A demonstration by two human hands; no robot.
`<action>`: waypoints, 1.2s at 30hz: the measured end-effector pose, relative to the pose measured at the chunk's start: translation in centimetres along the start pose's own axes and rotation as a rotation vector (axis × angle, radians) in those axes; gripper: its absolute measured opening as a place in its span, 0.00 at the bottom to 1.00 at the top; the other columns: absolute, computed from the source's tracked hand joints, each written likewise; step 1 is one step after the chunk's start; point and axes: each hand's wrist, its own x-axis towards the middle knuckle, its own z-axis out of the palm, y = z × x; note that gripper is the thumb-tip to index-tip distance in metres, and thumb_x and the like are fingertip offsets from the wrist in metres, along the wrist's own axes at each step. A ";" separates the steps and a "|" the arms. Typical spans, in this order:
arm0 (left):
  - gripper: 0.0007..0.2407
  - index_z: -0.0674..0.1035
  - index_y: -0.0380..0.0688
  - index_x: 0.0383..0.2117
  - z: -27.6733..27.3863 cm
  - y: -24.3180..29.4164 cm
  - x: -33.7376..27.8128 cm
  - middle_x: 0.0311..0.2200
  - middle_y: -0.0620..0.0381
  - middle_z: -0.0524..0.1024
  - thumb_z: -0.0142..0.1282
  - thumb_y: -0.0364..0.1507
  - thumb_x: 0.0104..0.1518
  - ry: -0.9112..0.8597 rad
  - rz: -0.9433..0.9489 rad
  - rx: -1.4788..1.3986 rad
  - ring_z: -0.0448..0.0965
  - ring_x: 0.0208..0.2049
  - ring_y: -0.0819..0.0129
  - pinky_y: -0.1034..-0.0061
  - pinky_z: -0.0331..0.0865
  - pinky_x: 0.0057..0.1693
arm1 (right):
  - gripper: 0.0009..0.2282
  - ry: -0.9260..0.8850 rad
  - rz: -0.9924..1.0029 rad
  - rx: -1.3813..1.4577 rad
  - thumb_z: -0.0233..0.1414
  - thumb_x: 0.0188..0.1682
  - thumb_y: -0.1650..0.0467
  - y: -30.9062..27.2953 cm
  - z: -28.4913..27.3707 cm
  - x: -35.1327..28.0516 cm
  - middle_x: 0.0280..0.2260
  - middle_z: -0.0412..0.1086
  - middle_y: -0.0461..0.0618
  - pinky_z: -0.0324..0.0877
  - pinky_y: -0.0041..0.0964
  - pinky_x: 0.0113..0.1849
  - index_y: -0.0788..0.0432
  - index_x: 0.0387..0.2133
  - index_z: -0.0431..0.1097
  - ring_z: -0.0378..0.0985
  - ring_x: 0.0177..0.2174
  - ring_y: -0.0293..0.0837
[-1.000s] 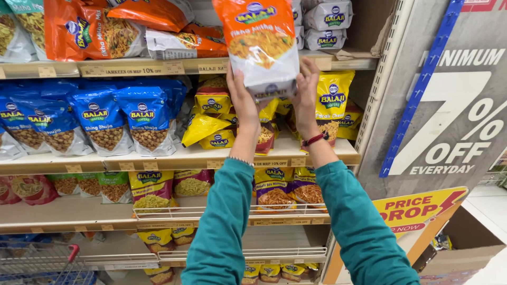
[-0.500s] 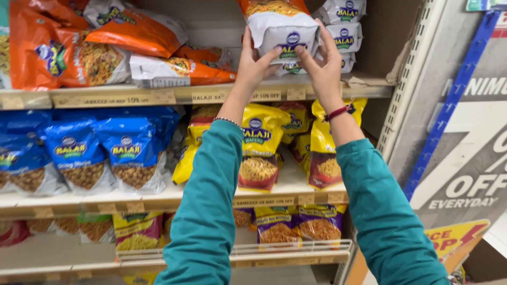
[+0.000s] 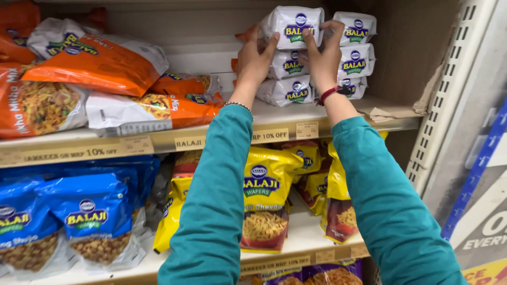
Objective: Organizing and arranging snack bags on store shelves.
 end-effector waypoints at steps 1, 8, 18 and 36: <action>0.35 0.68 0.47 0.64 -0.1 0.3 0.1 0.47 0.47 0.82 0.57 0.54 0.53 -0.027 -0.064 0.056 0.82 0.51 0.53 0.64 0.73 0.56 | 0.18 0.048 -0.055 -0.239 0.60 0.54 0.66 0.2 0.2 0.1 0.37 0.70 0.53 0.78 0.38 0.32 0.52 0.48 0.56 0.79 0.34 0.44; 0.29 0.71 0.68 0.60 2.0 -1.3 1.5 0.46 0.61 0.83 0.55 0.56 0.51 -0.027 -0.266 0.272 0.81 0.50 0.59 0.62 0.72 0.53 | 0.15 0.181 -0.664 -1.022 0.60 0.51 0.69 4.2 -0.6 1.7 0.44 0.67 0.65 0.75 0.51 0.36 0.52 0.51 0.73 0.79 0.36 0.63; 0.25 0.71 0.66 0.58 1.5 -0.4 0.0 0.44 0.66 0.85 0.50 0.55 0.55 -0.096 -0.274 0.424 0.82 0.51 0.58 0.34 0.48 0.67 | 0.16 0.015 -0.559 -1.047 0.52 0.57 0.73 4.6 -0.9 1.2 0.46 0.70 0.64 0.73 0.55 0.37 0.67 0.56 0.68 0.78 0.37 0.65; 0.16 0.78 0.46 0.52 -20.1 5.4 -11.2 0.50 0.52 0.78 0.59 0.34 0.58 0.071 0.389 0.870 0.72 0.57 0.51 0.40 0.41 0.68 | 0.15 -0.585 -0.313 -0.364 0.54 0.55 0.70 -2.0 7.1 -10.1 0.51 0.75 0.56 0.74 0.43 0.50 0.62 0.54 0.70 0.82 0.47 0.52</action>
